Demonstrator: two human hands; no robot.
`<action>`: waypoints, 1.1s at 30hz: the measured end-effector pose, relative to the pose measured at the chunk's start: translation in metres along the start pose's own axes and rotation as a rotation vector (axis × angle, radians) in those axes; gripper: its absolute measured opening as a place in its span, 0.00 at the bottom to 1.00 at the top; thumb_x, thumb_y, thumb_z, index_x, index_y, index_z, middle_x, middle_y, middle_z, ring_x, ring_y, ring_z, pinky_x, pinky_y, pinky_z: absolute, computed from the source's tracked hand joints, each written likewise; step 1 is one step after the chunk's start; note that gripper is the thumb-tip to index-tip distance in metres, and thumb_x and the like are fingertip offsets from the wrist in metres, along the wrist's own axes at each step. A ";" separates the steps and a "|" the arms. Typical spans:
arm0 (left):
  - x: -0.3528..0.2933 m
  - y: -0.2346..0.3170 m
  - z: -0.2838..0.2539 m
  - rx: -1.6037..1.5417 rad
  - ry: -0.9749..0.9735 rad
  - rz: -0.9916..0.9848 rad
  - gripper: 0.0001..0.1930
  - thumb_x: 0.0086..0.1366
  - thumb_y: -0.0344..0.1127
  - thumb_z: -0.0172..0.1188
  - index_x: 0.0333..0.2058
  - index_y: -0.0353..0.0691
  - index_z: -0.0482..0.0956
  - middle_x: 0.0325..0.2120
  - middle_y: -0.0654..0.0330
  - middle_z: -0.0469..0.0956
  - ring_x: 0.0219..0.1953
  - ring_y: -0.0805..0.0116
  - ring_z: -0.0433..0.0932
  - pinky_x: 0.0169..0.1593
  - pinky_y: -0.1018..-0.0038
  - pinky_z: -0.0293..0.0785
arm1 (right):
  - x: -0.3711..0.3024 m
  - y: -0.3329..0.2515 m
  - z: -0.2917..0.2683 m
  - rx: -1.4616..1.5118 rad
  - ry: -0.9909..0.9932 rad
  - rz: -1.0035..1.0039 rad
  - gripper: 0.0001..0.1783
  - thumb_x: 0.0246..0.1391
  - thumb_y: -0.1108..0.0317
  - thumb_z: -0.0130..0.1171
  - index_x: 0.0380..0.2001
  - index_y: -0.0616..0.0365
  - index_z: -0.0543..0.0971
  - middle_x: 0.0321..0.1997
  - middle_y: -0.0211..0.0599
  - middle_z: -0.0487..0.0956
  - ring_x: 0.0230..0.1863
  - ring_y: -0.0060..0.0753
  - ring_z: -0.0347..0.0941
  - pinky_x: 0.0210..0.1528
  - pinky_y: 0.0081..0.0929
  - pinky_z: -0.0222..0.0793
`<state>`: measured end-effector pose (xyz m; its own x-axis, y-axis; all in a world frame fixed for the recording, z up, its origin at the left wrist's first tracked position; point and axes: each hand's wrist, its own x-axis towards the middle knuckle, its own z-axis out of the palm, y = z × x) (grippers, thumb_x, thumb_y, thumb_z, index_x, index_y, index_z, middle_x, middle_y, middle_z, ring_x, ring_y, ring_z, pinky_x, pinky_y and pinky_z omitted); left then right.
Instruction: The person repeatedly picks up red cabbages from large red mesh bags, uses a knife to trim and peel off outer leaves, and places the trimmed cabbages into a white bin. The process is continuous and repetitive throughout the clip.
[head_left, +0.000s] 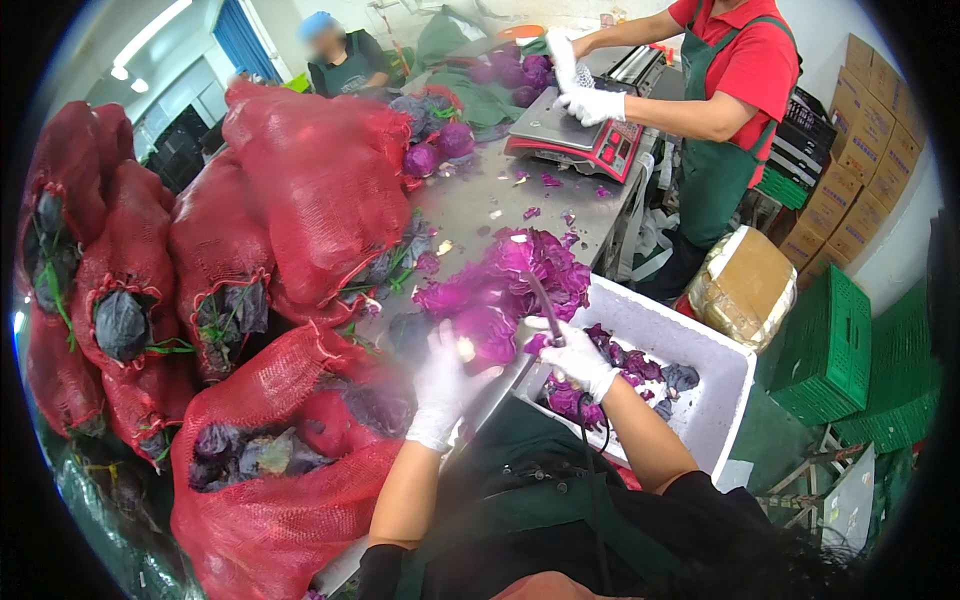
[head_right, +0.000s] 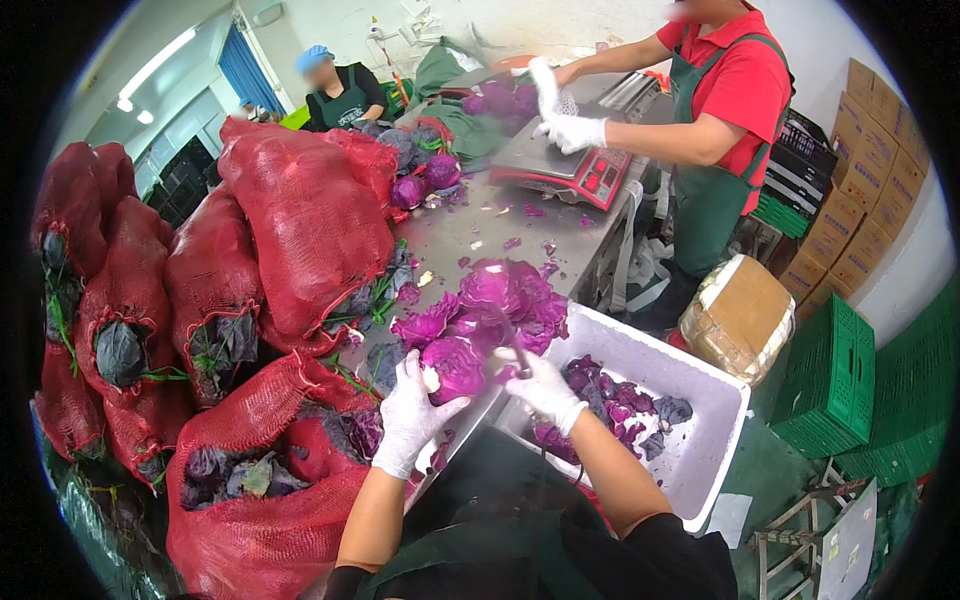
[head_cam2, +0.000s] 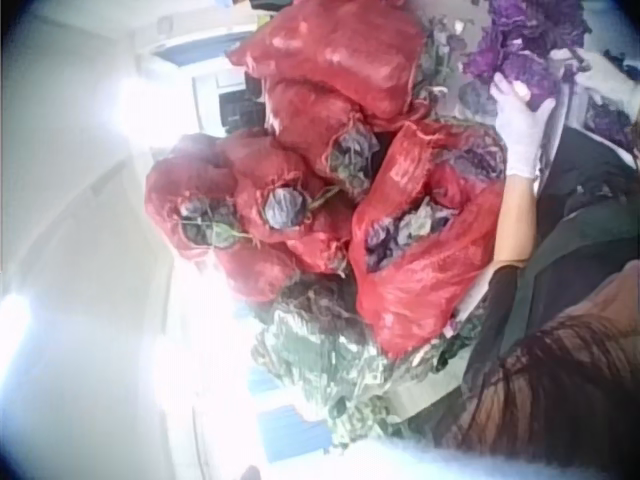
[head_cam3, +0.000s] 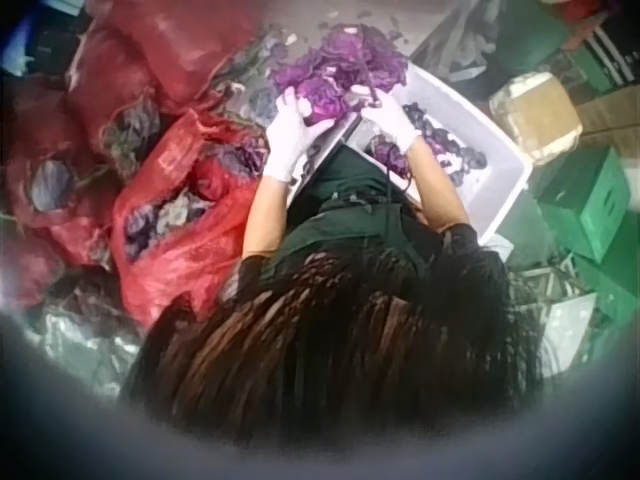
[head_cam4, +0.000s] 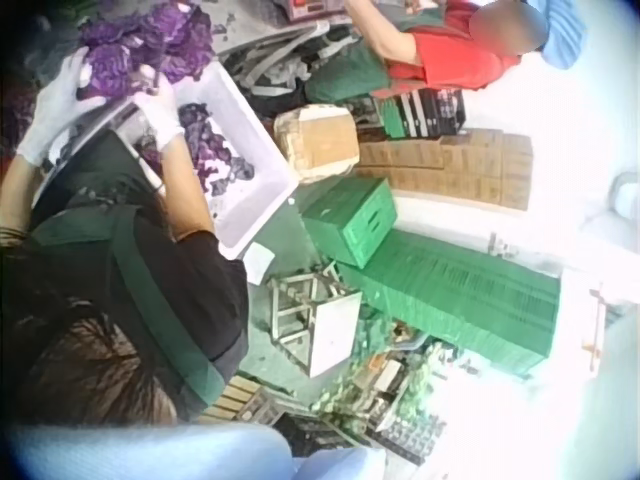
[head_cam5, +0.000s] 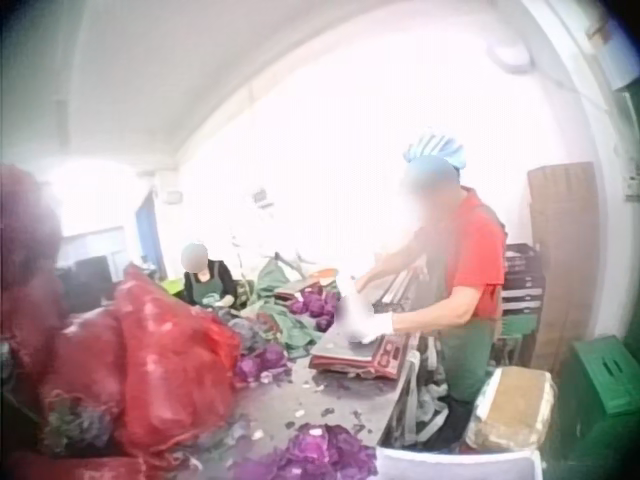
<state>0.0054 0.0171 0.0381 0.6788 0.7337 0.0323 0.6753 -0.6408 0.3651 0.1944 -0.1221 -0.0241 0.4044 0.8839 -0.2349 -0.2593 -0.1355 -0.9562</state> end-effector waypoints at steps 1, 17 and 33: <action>0.000 -0.005 0.000 0.011 0.026 0.021 0.60 0.46 0.60 0.77 0.67 0.30 0.53 0.60 0.41 0.65 0.55 0.42 0.76 0.55 0.56 0.76 | 0.010 0.014 -0.010 0.111 0.017 0.011 0.31 0.54 0.80 0.59 0.62 0.45 0.75 0.32 0.22 0.72 0.24 0.13 0.66 0.18 0.16 0.63; 0.010 -0.011 0.028 -0.509 0.223 -0.012 0.52 0.48 0.47 0.78 0.63 0.23 0.58 0.56 0.40 0.68 0.58 0.49 0.71 0.63 0.62 0.68 | 0.056 -0.032 0.030 -0.779 0.037 -0.233 0.36 0.57 0.46 0.62 0.59 0.63 0.75 0.52 0.60 0.81 0.55 0.54 0.79 0.59 0.41 0.72; 0.014 -0.047 0.034 -0.763 0.018 0.156 0.53 0.43 0.35 0.81 0.65 0.33 0.57 0.60 0.46 0.62 0.65 0.54 0.64 0.69 0.62 0.62 | 0.056 -0.033 0.014 -0.533 -0.025 -0.170 0.20 0.59 0.54 0.62 0.46 0.58 0.81 0.41 0.45 0.84 0.45 0.37 0.81 0.49 0.32 0.75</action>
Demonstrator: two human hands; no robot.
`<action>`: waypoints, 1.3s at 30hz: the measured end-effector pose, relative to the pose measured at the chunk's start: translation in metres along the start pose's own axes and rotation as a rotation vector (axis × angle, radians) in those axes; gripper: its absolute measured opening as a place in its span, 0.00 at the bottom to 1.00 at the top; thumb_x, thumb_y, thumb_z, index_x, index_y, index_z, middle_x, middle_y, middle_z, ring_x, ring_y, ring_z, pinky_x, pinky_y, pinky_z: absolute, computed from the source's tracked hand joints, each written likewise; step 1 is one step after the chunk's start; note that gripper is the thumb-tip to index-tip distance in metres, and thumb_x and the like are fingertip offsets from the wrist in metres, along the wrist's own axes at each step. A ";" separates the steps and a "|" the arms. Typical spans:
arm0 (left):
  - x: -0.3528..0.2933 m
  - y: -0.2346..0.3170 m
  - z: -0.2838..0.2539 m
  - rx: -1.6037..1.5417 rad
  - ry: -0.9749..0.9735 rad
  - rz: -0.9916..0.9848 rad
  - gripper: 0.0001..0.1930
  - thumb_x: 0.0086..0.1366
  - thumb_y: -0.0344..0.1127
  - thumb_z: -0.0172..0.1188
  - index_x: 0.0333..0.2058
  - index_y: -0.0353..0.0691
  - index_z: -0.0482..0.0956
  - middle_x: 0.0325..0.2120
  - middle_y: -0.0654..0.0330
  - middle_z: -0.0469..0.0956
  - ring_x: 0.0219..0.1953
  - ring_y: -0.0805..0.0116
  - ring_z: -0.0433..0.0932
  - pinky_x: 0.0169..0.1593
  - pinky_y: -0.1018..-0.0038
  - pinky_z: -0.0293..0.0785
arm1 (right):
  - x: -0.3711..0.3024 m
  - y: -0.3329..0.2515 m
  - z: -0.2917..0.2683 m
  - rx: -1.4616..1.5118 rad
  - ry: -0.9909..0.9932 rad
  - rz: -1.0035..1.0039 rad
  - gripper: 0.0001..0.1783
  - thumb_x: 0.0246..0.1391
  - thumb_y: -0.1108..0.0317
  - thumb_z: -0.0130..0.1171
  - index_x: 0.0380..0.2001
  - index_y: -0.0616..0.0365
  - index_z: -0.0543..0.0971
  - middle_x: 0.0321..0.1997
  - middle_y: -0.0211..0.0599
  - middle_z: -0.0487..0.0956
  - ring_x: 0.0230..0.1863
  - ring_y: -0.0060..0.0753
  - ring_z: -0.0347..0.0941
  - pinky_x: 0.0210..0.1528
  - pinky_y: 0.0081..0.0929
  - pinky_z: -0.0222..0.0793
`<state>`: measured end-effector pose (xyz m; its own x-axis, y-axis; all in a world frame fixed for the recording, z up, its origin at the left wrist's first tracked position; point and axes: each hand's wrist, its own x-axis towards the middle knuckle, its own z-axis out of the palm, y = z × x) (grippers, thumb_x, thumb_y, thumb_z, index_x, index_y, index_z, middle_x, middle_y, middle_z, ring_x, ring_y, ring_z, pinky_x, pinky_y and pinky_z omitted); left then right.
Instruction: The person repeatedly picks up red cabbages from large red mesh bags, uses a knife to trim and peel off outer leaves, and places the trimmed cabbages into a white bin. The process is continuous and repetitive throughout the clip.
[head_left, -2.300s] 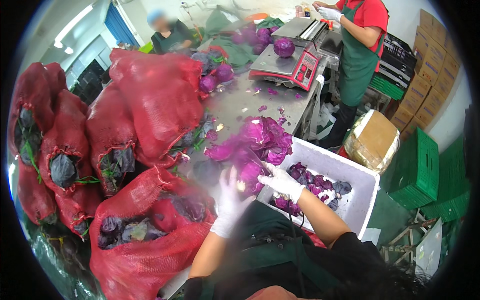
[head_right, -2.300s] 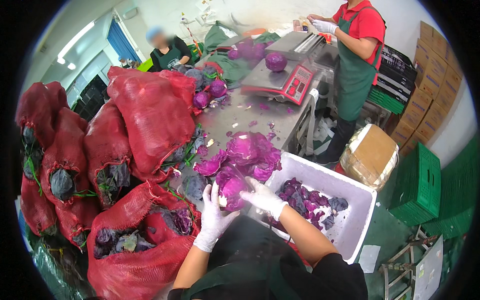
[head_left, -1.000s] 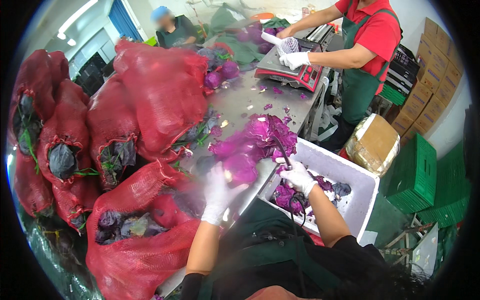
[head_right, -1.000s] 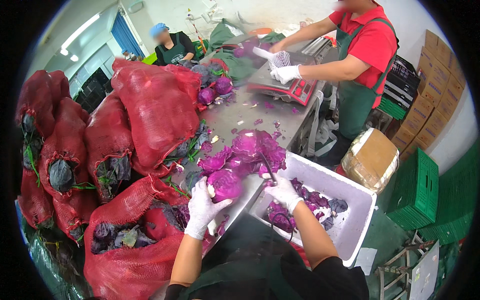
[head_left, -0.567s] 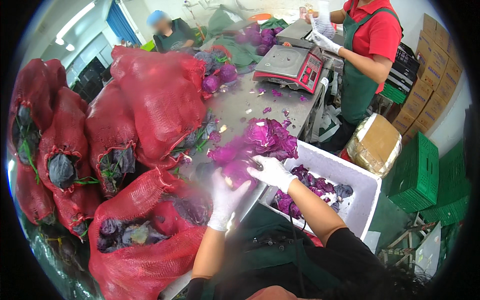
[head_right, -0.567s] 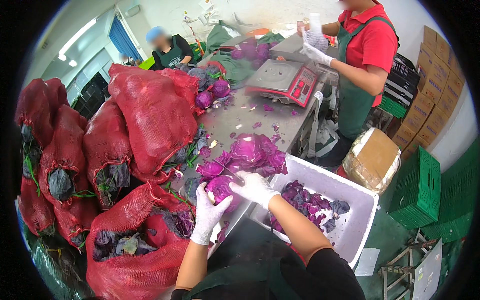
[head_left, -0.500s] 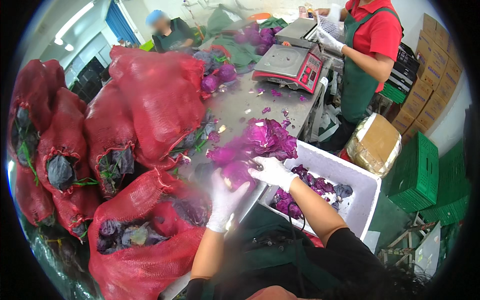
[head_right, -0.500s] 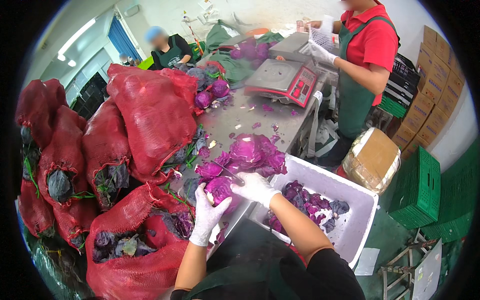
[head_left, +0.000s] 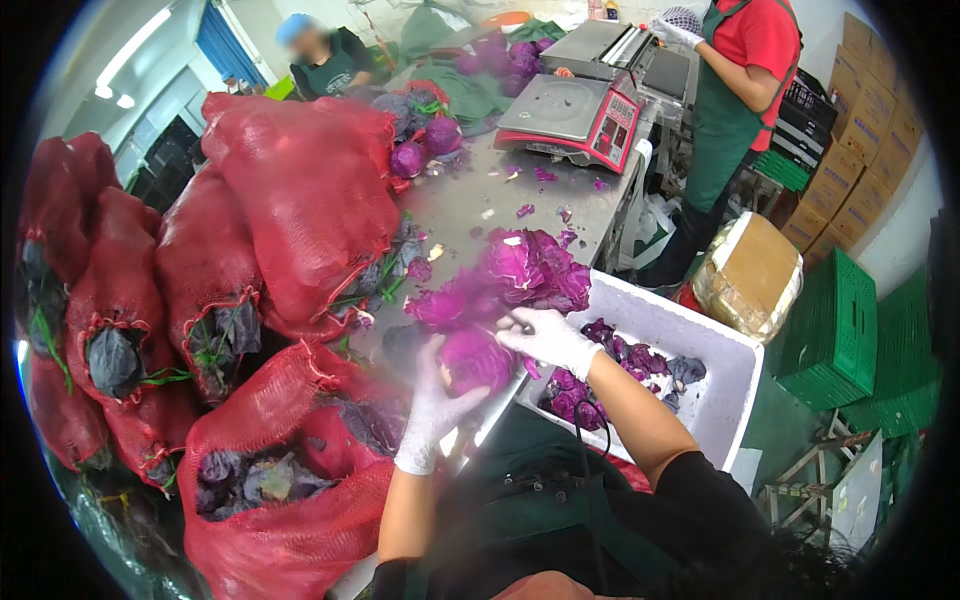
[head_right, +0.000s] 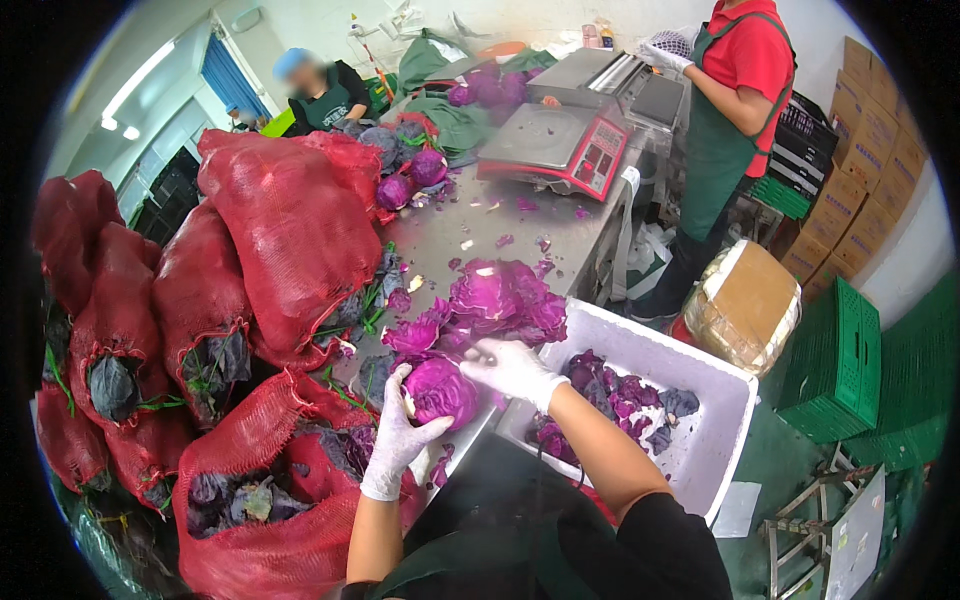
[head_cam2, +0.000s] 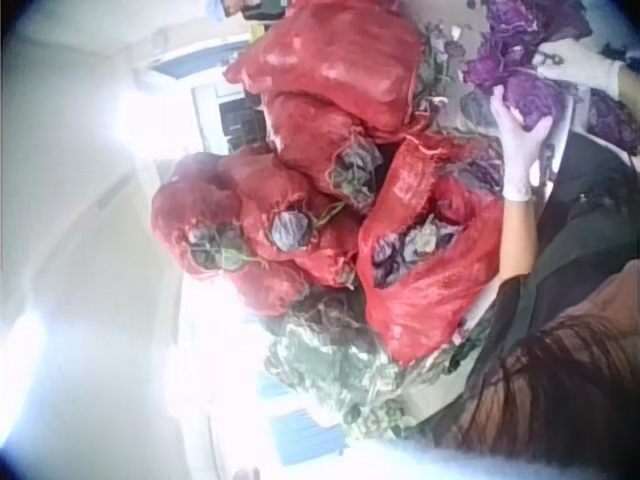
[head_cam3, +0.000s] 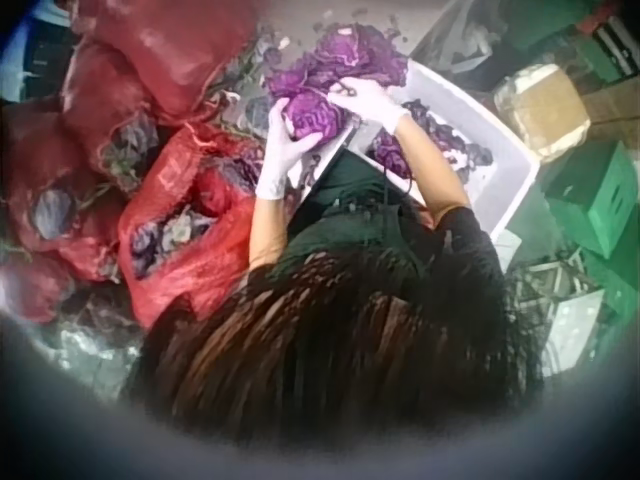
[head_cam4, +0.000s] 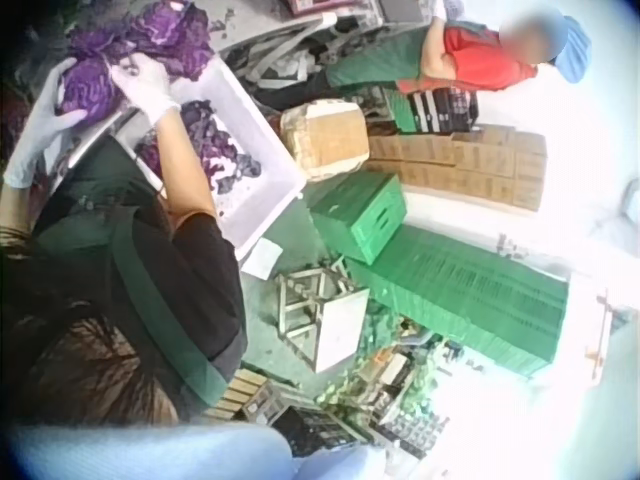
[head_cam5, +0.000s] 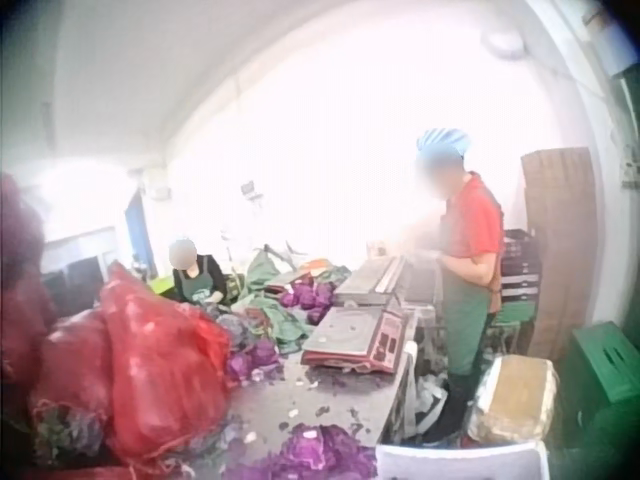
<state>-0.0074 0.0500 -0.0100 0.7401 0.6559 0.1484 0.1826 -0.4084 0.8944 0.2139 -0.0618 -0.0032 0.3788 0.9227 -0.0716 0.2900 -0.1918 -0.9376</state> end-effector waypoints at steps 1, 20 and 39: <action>-0.001 0.005 0.000 0.112 -0.013 0.039 0.54 0.43 0.35 0.81 0.66 0.33 0.57 0.61 0.46 0.62 0.66 0.53 0.64 0.69 0.62 0.61 | 0.002 -0.005 0.001 -0.063 -0.037 -0.005 0.20 0.59 0.56 0.63 0.47 0.60 0.80 0.40 0.43 0.84 0.43 0.31 0.80 0.48 0.29 0.75; -0.030 -0.008 -0.049 -0.174 -0.164 -0.108 0.54 0.43 0.19 0.76 0.68 0.44 0.53 0.63 0.57 0.62 0.66 0.62 0.63 0.71 0.64 0.62 | -0.043 0.075 -0.020 -0.460 0.386 -0.102 0.27 0.54 0.58 0.63 0.57 0.50 0.78 0.50 0.44 0.82 0.50 0.43 0.80 0.53 0.37 0.76; -0.030 0.038 -0.015 0.398 -0.091 0.142 0.55 0.38 0.47 0.84 0.66 0.42 0.66 0.66 0.46 0.60 0.69 0.47 0.60 0.71 0.57 0.59 | 0.015 0.055 0.015 -0.199 0.346 -0.077 0.26 0.63 0.47 0.53 0.29 0.62 0.81 0.26 0.55 0.79 0.31 0.57 0.78 0.39 0.48 0.72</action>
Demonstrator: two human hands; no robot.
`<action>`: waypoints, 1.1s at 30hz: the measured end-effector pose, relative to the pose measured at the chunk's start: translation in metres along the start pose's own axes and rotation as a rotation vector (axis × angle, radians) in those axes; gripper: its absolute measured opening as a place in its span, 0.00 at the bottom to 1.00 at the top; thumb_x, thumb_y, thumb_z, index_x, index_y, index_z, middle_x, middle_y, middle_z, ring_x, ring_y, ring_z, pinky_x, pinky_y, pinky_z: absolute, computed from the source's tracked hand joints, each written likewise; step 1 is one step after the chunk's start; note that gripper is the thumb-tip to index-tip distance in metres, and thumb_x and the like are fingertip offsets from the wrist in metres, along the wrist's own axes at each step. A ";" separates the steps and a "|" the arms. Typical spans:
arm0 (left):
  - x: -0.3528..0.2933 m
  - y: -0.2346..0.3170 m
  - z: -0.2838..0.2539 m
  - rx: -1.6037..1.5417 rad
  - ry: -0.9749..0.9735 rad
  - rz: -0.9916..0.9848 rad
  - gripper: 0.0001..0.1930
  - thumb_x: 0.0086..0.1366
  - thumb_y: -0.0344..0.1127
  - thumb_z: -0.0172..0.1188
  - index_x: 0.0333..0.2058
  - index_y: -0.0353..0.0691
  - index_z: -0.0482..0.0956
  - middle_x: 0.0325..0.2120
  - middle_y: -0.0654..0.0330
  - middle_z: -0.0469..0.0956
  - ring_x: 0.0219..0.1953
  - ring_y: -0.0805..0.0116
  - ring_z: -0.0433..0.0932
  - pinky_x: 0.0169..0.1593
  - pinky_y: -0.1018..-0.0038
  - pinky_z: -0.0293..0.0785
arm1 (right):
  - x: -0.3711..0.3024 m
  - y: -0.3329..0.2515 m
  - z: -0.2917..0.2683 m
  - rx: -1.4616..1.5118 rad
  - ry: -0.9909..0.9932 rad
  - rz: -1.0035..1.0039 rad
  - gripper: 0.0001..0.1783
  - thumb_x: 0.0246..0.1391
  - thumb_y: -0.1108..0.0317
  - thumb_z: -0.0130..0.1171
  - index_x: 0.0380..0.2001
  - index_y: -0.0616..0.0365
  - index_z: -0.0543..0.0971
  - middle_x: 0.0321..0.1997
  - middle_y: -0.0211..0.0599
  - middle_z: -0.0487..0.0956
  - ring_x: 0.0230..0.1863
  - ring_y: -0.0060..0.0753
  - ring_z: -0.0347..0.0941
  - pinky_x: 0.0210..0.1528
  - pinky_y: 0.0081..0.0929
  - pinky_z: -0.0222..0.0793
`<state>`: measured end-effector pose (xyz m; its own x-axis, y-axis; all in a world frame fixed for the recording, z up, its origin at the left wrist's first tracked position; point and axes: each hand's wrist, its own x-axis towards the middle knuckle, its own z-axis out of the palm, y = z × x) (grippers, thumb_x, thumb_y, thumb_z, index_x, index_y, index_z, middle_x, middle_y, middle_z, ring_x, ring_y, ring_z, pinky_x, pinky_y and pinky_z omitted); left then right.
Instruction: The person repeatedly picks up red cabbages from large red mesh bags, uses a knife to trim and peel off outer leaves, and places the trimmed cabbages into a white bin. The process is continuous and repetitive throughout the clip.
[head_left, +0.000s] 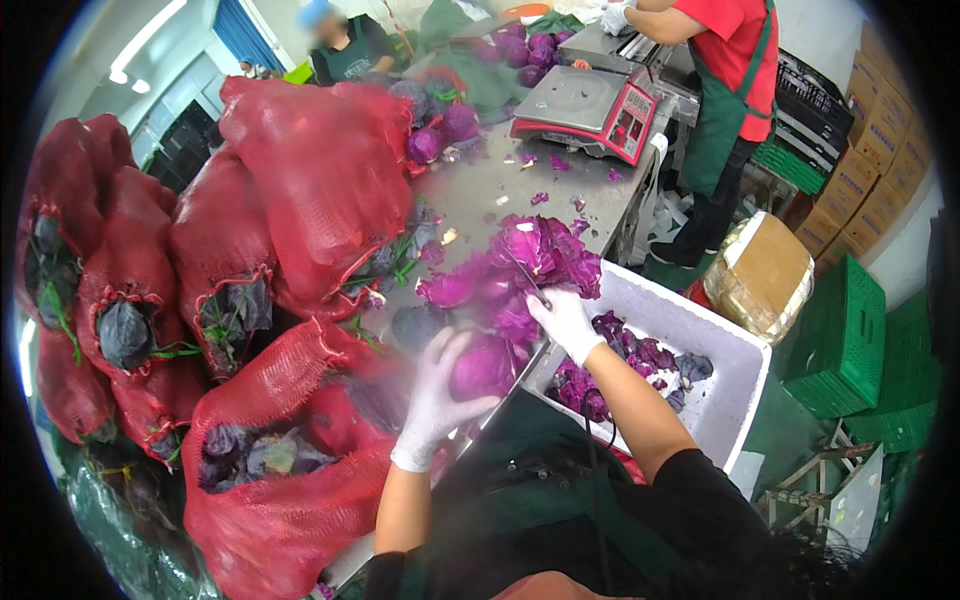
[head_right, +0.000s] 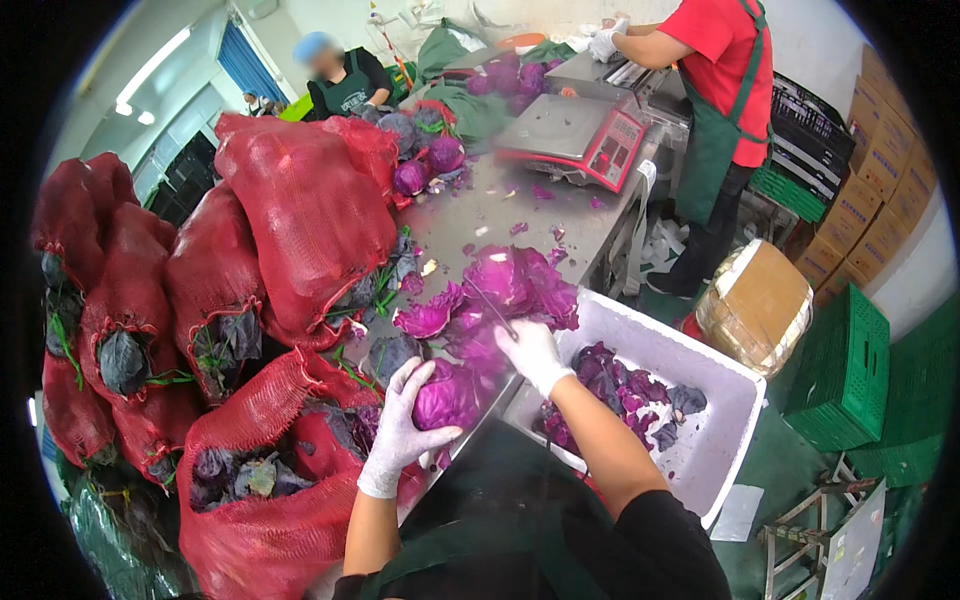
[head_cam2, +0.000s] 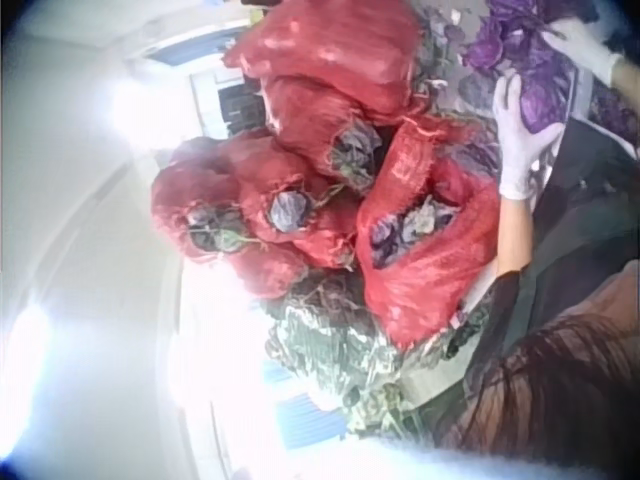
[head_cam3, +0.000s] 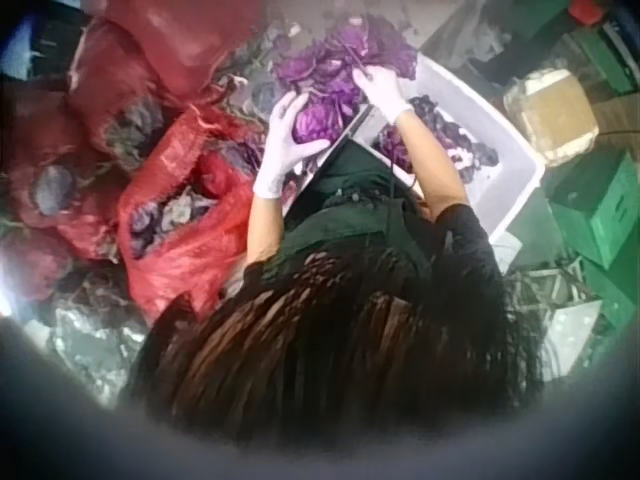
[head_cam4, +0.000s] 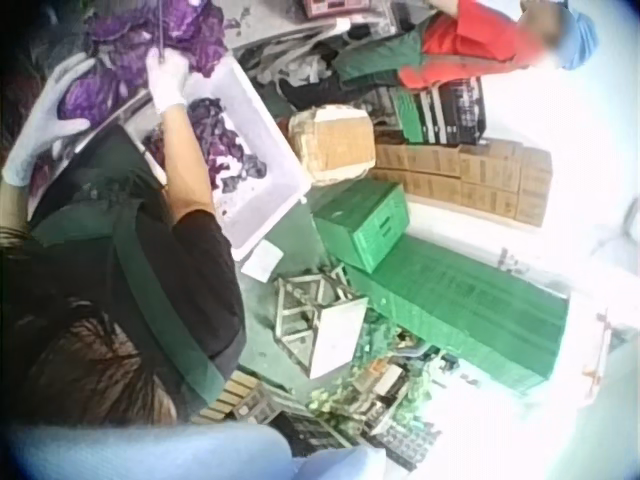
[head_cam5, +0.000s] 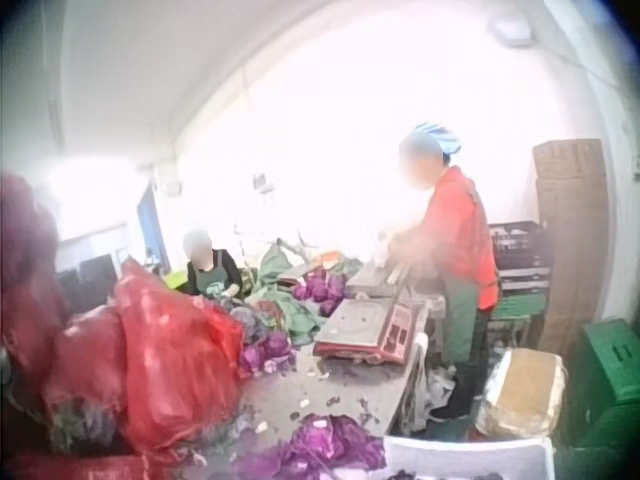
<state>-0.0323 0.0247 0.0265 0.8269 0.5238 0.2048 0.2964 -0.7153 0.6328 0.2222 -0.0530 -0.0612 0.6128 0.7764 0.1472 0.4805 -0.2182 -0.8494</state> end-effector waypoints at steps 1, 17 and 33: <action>-0.004 -0.003 0.002 -0.044 0.012 -0.016 0.54 0.38 0.47 0.84 0.65 0.42 0.67 0.66 0.46 0.59 0.69 0.48 0.59 0.71 0.57 0.58 | -0.004 0.021 0.005 -0.064 0.063 -0.024 0.27 0.63 0.46 0.53 0.29 0.62 0.81 0.26 0.55 0.79 0.31 0.58 0.78 0.39 0.48 0.72; -0.019 -0.009 0.005 0.130 0.109 -0.098 0.64 0.32 0.48 0.85 0.68 0.41 0.56 0.70 0.39 0.49 0.71 0.40 0.52 0.72 0.52 0.54 | -0.056 -0.088 0.002 0.003 -0.355 -0.162 0.27 0.57 0.52 0.59 0.54 0.58 0.74 0.41 0.55 0.83 0.44 0.57 0.82 0.50 0.47 0.76; -0.036 -0.036 0.008 -0.764 0.331 -0.197 0.51 0.39 0.38 0.81 0.63 0.36 0.64 0.61 0.50 0.67 0.64 0.56 0.68 0.70 0.59 0.60 | -0.036 0.061 -0.051 -0.178 -0.022 0.241 0.20 0.54 0.59 0.63 0.48 0.57 0.80 0.35 0.48 0.85 0.39 0.51 0.83 0.46 0.44 0.78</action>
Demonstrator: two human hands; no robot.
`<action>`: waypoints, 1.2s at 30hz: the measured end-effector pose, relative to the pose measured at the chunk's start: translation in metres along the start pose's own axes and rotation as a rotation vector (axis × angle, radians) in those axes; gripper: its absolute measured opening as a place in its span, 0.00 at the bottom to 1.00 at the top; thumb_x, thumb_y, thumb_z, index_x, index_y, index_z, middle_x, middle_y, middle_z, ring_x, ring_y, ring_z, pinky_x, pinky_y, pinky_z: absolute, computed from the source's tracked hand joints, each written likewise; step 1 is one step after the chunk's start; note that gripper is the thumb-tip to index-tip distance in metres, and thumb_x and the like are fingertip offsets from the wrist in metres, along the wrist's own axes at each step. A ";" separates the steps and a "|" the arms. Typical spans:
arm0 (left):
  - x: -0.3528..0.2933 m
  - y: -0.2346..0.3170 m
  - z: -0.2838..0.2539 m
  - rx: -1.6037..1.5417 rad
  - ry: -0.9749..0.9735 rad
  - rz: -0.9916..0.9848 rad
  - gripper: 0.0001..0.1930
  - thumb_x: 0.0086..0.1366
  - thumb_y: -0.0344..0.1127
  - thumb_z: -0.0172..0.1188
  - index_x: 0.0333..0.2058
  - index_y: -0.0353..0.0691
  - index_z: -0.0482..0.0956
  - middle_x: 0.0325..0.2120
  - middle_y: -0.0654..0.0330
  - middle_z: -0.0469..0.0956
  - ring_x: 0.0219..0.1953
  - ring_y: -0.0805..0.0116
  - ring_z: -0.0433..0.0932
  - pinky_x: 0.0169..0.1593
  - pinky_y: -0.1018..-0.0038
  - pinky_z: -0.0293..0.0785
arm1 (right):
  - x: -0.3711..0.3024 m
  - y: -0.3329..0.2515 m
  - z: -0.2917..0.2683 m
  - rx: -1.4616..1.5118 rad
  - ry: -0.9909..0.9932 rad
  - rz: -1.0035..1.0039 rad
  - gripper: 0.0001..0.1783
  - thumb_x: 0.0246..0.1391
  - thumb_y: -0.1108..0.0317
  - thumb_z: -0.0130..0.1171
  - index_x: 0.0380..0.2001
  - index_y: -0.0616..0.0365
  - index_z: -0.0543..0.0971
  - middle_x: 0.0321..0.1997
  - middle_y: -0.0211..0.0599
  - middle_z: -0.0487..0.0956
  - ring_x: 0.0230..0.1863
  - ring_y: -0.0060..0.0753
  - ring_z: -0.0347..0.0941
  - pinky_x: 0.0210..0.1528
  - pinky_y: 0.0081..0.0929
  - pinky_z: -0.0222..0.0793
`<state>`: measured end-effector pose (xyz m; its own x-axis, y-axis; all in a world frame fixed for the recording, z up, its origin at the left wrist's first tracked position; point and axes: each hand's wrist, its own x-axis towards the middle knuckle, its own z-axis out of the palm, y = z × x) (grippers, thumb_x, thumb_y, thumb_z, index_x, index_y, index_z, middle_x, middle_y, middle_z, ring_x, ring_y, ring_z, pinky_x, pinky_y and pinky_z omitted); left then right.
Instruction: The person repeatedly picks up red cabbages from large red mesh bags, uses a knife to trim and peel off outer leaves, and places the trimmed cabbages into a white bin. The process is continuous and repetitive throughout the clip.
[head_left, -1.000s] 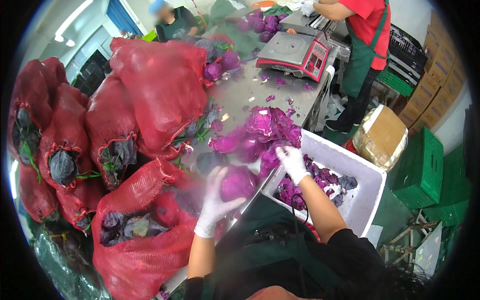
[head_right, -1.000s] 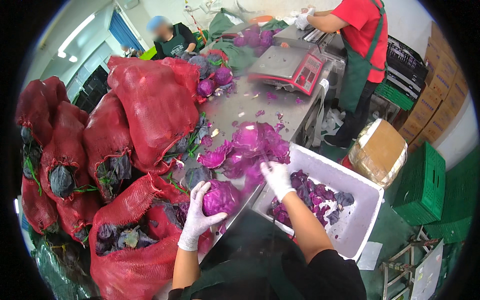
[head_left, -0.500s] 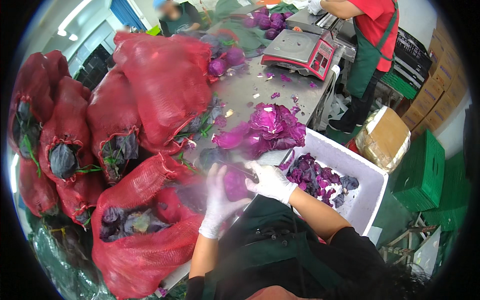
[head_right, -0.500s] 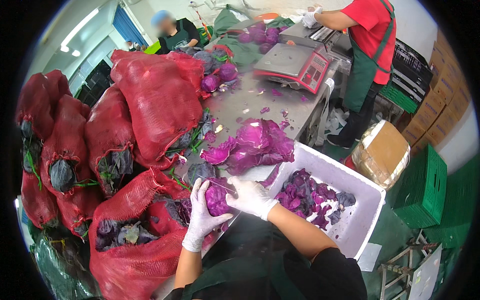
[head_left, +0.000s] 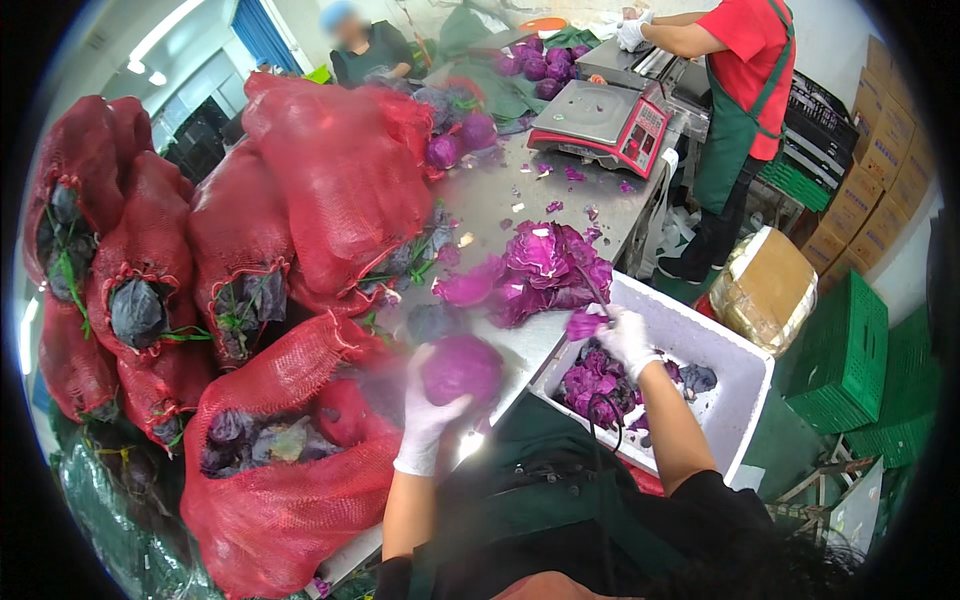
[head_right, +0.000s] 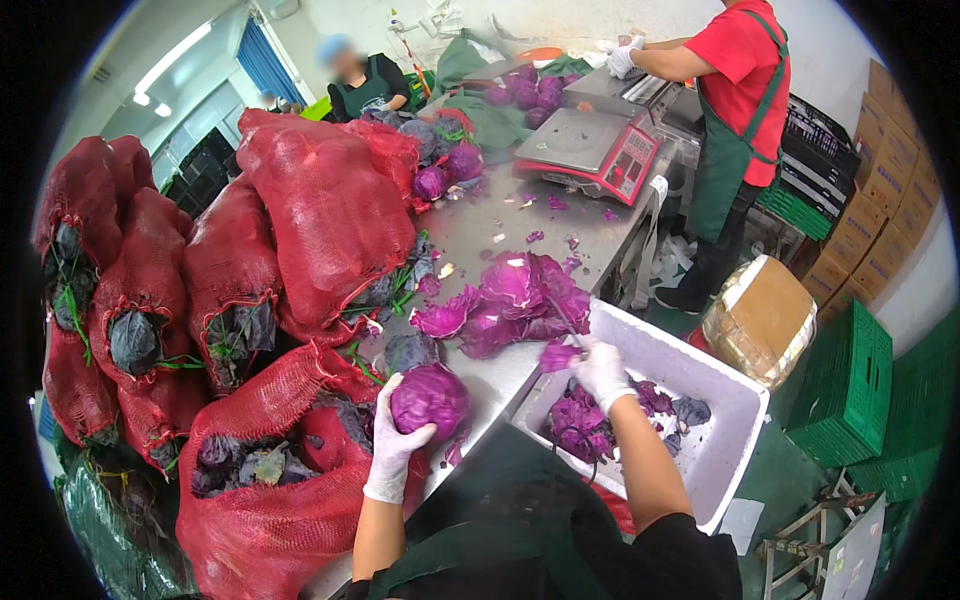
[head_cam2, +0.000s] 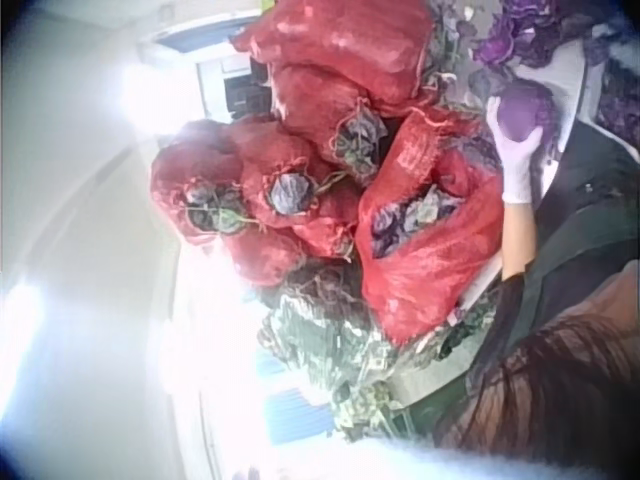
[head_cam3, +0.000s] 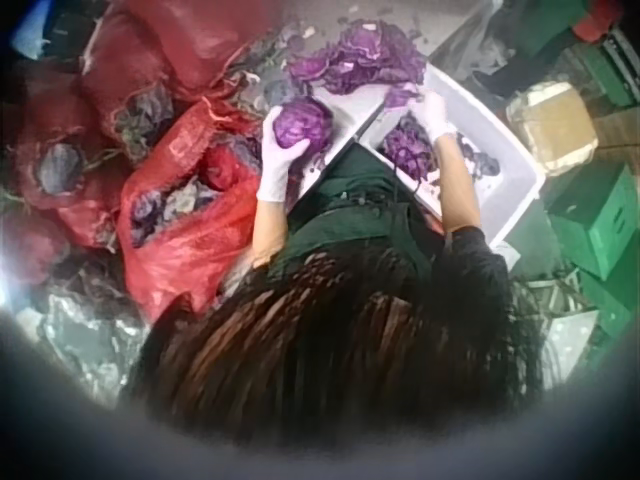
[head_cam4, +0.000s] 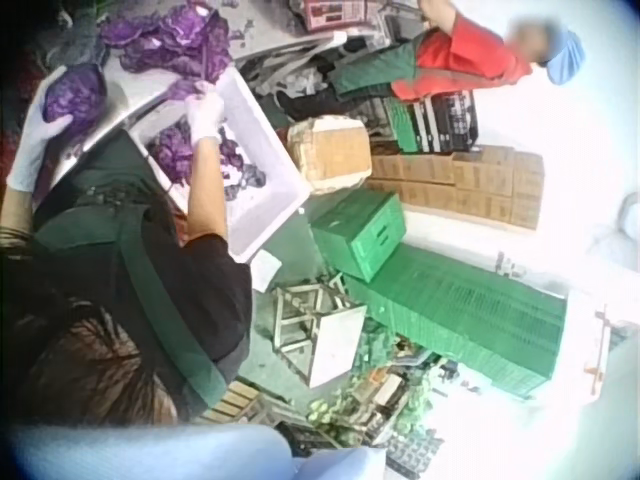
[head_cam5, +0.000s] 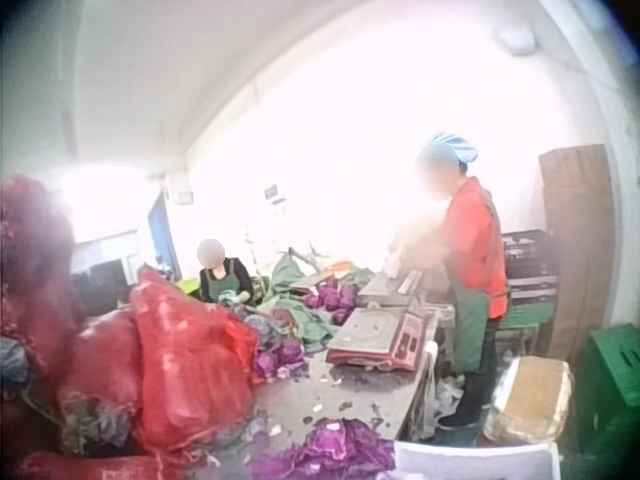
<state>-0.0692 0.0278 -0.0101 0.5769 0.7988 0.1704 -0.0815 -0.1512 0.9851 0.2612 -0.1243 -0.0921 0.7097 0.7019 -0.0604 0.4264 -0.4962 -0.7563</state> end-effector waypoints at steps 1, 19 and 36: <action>0.000 -0.002 -0.004 -0.113 -0.057 0.008 0.51 0.45 0.38 0.80 0.66 0.37 0.60 0.60 0.50 0.68 0.62 0.56 0.70 0.65 0.59 0.68 | -0.010 -0.010 -0.022 -0.166 0.013 -0.004 0.25 0.54 0.54 0.65 0.51 0.57 0.79 0.36 0.49 0.85 0.40 0.51 0.83 0.46 0.45 0.78; 0.016 0.023 0.049 0.481 -0.043 0.307 0.51 0.42 0.34 0.79 0.66 0.39 0.61 0.67 0.50 0.58 0.68 0.54 0.60 0.71 0.58 0.58 | -0.039 -0.135 -0.006 0.603 -0.550 -0.077 0.27 0.54 0.68 0.59 0.59 0.57 0.76 0.33 0.36 0.82 0.28 0.29 0.78 0.30 0.27 0.73; 0.008 0.027 0.042 -0.489 -0.205 -0.230 0.53 0.45 0.46 0.77 0.67 0.37 0.59 0.59 0.52 0.70 0.60 0.55 0.73 0.63 0.60 0.72 | -0.065 -0.157 -0.023 0.043 -0.071 -0.598 0.29 0.58 0.51 0.63 0.59 0.51 0.77 0.28 0.46 0.82 0.26 0.41 0.82 0.31 0.36 0.78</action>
<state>-0.0326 0.0061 0.0165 0.7659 0.6429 -0.0089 -0.2738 0.3387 0.9002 0.1613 -0.1035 0.0456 0.3142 0.8858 0.3414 0.7159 0.0152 -0.6981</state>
